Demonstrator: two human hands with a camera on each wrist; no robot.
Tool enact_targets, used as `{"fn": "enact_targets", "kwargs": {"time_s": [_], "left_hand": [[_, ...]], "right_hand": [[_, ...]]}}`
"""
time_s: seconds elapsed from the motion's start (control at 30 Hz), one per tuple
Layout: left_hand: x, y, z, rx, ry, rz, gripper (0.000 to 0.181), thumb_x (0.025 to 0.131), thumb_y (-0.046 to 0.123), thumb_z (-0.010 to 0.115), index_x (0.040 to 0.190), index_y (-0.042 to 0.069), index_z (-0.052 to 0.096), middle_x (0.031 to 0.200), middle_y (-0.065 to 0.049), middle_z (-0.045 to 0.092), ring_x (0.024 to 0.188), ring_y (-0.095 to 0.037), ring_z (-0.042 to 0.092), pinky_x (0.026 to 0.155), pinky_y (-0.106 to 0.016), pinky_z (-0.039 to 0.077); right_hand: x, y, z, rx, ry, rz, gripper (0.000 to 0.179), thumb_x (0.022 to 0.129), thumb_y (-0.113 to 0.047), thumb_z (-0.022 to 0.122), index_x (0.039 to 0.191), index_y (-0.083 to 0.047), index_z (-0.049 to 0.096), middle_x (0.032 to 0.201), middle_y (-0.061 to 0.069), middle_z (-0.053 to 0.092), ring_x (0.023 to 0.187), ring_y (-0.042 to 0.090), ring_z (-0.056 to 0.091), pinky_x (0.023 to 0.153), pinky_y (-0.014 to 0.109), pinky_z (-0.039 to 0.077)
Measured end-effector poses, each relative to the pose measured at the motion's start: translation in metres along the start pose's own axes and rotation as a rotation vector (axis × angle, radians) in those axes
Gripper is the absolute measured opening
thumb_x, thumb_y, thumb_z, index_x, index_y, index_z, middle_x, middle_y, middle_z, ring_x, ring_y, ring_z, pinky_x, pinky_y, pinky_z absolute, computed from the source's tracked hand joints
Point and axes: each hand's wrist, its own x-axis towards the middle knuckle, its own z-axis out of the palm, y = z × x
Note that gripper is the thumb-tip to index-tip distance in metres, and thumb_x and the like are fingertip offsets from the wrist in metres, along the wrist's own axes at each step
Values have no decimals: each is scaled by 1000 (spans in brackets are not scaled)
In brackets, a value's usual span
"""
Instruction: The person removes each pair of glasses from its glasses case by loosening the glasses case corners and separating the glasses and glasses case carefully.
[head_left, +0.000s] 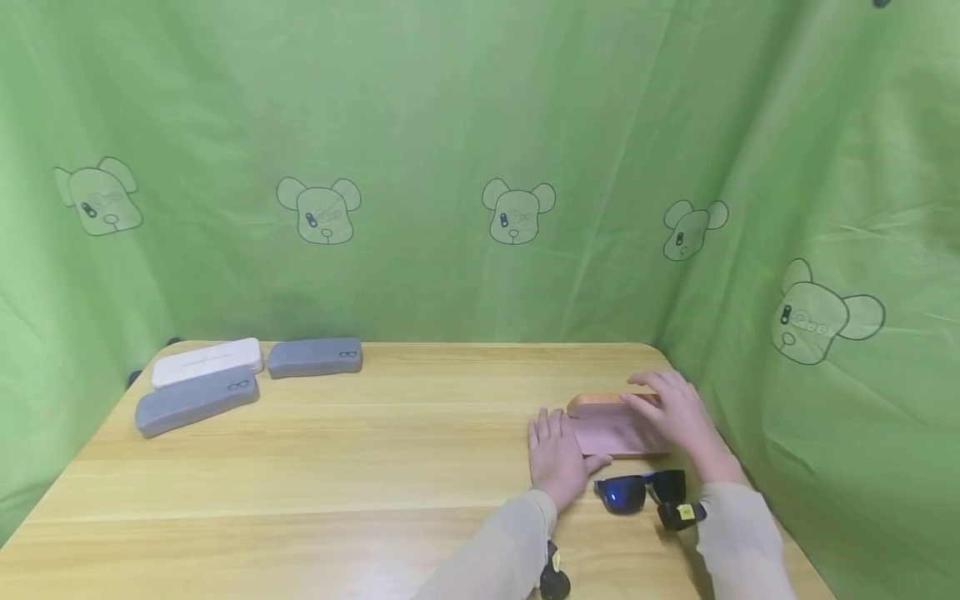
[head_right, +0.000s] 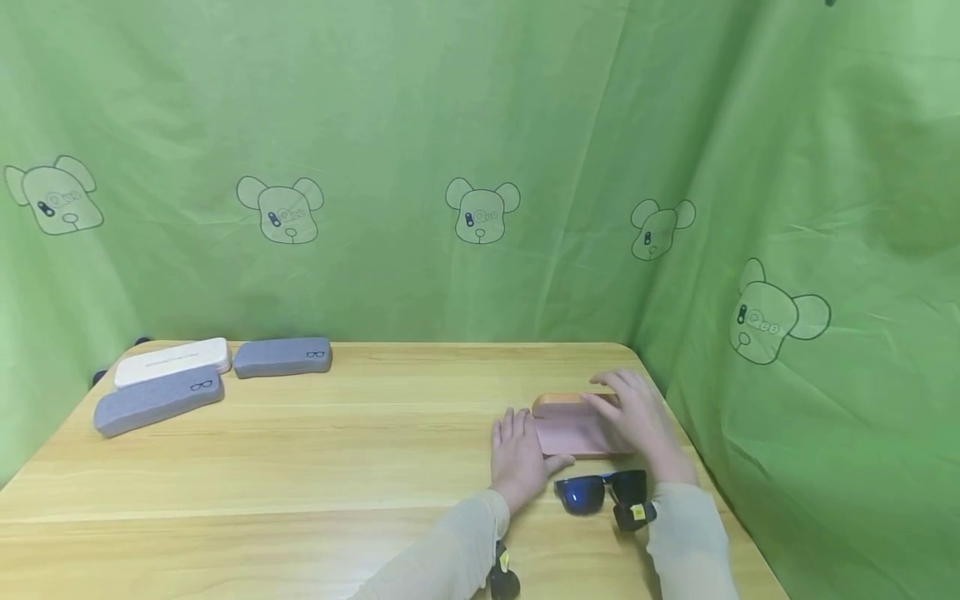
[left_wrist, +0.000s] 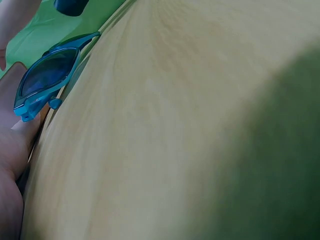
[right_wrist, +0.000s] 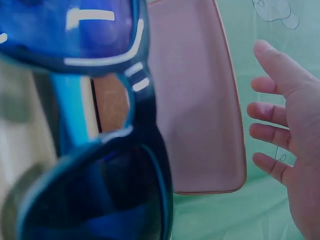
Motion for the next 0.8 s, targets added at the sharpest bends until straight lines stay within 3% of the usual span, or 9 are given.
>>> {"fn": "enact_targets", "kwargs": {"time_s": [0.17, 0.37, 0.8], "left_hand": [[0, 0, 1, -2, 10, 0, 108, 72, 86, 45, 149, 11, 35, 155, -3, 39, 149, -24, 28, 124, -43, 20], [0, 0, 0, -2, 5, 0, 109, 71, 86, 46, 149, 11, 35, 155, -3, 39, 149, -24, 28, 124, -43, 21], [0, 0, 2, -32, -1, -1, 107, 73, 84, 48, 150, 11, 34, 156, -4, 38, 149, -24, 27, 124, -43, 19]], "right_hand": [[4, 9, 3, 36, -82, 52, 37, 87, -31, 72, 110, -3, 67, 113, 21, 67, 104, 39, 60, 92, 62, 44], [7, 20, 9, 113, -192, 110, 43, 92, -36, 66, 117, 0, 64, 119, 24, 64, 107, 40, 60, 90, 57, 53], [7, 30, 14, 155, -292, 150, 50, 95, -38, 61, 126, 2, 59, 125, 29, 61, 111, 45, 59, 92, 60, 51]]}}
